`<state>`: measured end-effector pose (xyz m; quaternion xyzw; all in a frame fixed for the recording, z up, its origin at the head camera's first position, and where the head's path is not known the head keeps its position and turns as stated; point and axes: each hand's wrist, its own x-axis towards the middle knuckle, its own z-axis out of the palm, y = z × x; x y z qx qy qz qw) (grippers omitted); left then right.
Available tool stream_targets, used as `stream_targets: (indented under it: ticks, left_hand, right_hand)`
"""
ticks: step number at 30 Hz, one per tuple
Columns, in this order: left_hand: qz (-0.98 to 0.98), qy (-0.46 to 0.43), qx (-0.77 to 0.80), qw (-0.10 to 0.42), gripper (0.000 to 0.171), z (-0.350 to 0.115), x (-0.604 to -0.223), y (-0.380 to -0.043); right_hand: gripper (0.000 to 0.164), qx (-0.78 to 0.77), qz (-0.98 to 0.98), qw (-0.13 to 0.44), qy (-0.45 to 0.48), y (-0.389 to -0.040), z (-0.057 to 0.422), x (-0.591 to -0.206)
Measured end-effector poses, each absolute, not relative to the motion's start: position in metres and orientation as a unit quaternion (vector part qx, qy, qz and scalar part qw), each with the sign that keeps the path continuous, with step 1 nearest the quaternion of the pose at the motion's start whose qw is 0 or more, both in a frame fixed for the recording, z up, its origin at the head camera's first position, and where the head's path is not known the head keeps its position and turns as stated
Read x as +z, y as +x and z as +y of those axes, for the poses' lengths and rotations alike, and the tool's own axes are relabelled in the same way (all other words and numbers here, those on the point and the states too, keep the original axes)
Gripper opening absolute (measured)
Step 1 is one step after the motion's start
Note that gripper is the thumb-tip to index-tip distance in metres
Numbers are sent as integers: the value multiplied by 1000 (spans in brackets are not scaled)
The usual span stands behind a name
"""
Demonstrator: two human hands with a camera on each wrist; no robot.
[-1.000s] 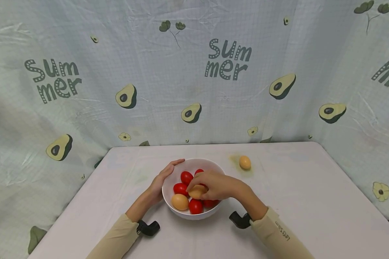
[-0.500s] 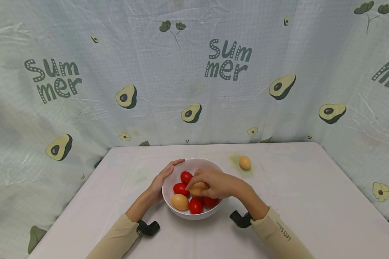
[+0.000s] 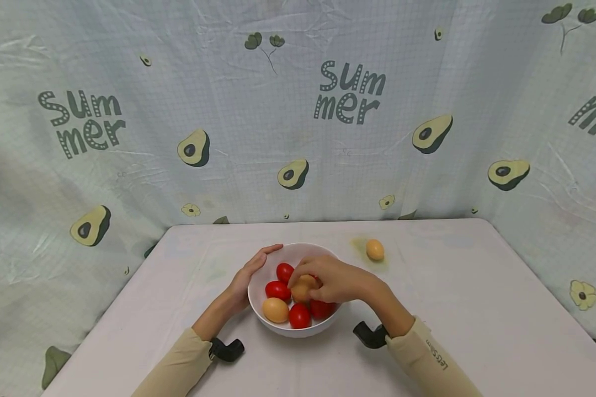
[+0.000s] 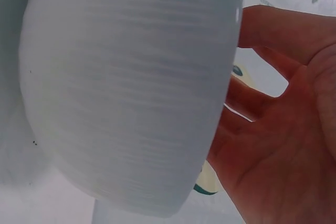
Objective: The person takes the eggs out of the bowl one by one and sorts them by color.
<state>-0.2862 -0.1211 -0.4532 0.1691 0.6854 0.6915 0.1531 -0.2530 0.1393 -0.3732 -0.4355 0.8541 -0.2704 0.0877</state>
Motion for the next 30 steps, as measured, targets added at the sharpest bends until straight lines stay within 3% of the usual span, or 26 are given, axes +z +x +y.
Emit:
stream_targets:
  ticks: [13, 30]
  left_hand:
    - [684, 167, 692, 156, 52, -122, -453, -286]
    - [688, 158, 691, 155, 52, -121, -454, -287]
  right_hand:
    - [40, -311, 850, 101, -412, -253, 145, -368]
    - [41, -331, 846, 63, -413, -261, 164, -362]
